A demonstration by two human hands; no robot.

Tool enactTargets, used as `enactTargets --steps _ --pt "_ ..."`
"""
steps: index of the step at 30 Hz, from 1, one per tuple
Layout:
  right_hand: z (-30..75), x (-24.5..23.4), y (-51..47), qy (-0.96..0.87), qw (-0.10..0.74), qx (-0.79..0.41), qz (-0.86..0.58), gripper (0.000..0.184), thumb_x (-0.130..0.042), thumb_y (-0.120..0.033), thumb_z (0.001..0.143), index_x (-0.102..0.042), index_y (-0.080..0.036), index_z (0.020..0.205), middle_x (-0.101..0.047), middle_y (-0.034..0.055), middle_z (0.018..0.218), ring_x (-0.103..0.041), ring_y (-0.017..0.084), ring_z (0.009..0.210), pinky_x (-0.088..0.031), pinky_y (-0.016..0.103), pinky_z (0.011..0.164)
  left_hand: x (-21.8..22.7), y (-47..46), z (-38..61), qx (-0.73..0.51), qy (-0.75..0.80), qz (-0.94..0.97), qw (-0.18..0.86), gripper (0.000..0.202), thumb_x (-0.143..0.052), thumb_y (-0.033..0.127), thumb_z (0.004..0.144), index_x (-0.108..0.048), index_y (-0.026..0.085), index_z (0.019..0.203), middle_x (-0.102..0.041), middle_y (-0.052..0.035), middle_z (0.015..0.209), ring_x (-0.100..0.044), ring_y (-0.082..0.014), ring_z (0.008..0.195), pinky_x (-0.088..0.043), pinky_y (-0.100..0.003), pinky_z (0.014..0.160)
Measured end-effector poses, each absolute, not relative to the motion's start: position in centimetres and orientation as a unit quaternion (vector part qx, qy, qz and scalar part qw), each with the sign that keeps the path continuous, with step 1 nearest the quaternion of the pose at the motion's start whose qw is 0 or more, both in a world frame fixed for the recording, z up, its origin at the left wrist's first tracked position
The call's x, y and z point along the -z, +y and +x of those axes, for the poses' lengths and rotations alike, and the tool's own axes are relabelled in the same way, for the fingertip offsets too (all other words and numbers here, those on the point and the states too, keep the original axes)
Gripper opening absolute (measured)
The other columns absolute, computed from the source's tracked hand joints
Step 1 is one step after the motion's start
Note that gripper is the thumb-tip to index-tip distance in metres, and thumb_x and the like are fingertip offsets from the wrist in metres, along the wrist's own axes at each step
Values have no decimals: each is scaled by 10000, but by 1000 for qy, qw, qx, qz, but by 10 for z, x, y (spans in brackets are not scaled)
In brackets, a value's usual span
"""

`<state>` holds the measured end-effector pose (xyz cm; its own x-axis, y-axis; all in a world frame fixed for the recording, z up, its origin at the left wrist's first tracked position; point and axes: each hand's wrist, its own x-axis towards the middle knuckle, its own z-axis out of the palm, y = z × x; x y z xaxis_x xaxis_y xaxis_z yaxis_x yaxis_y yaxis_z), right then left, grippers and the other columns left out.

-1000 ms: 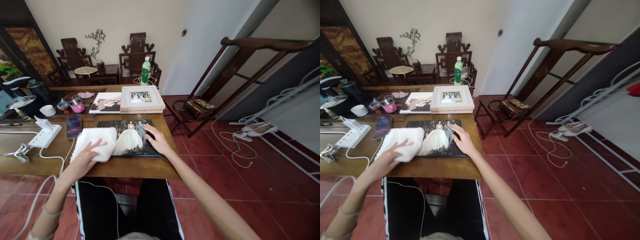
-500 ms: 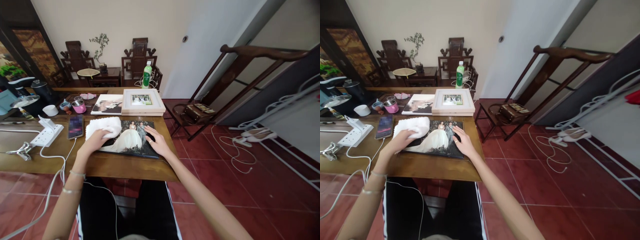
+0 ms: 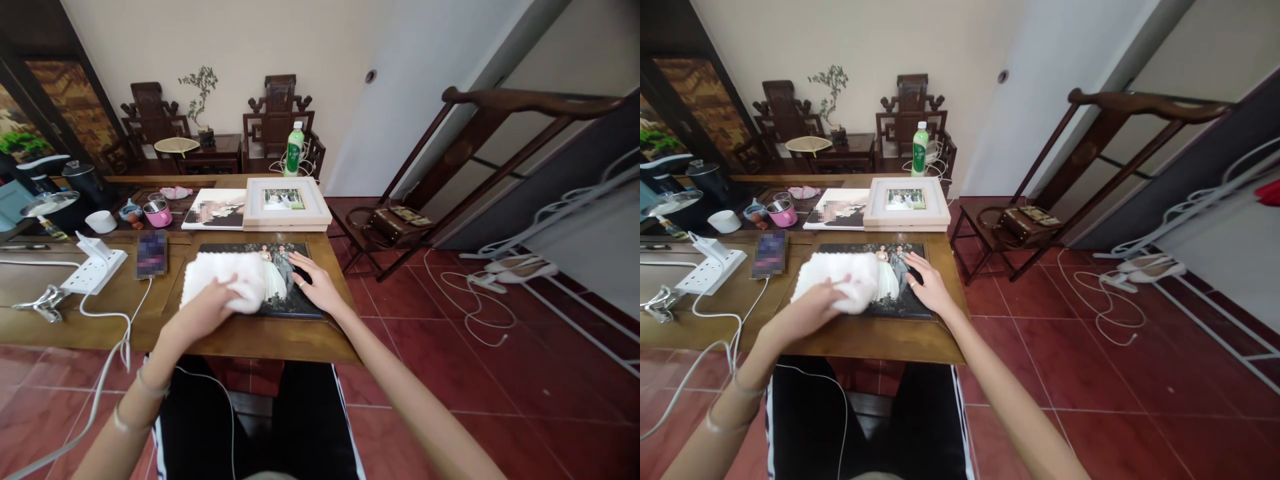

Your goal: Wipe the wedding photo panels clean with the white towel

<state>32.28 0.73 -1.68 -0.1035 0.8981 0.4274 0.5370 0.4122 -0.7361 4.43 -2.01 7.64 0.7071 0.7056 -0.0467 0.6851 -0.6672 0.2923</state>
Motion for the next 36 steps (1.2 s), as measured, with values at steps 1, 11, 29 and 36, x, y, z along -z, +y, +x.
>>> enactTargets --steps 1,11,29,36 --pt "323 16 7 -715 440 -204 -504 383 -543 -261 859 -637 -259 1231 -579 52 1358 -467 240 1328 -324 498 1144 -77 -38 47 -19 357 919 168 279 -493 112 910 -656 246 1092 -585 2 1337 -419 -237 1350 -274 -466 1151" --pt "323 16 7 -714 449 -214 -493 379 -554 -277 856 -641 -266 1225 -581 54 1355 -463 253 1331 -315 518 1141 -70 32 64 -53 384 909 154 264 -438 145 947 -633 179 1122 -562 -73 1361 -311 -242 1411 -207 -506 1164" --pt "323 16 7 -722 434 -202 -499 388 -527 -288 873 -631 -244 1244 -576 61 1361 -461 247 1332 -325 489 1144 -83 -39 76 29 261 950 171 420 -421 8 881 -597 237 1185 -431 -27 1478 -262 -204 1434 -213 -477 1168" --pt "323 18 7 -722 429 -209 -501 400 -515 -296 883 -618 -224 1263 -563 77 1372 -443 250 1346 -310 502 1147 -54 47 110 -54 369 923 96 359 -452 102 909 -615 234 1200 -365 -31 1516 -234 -267 1440 -175 -578 1142"
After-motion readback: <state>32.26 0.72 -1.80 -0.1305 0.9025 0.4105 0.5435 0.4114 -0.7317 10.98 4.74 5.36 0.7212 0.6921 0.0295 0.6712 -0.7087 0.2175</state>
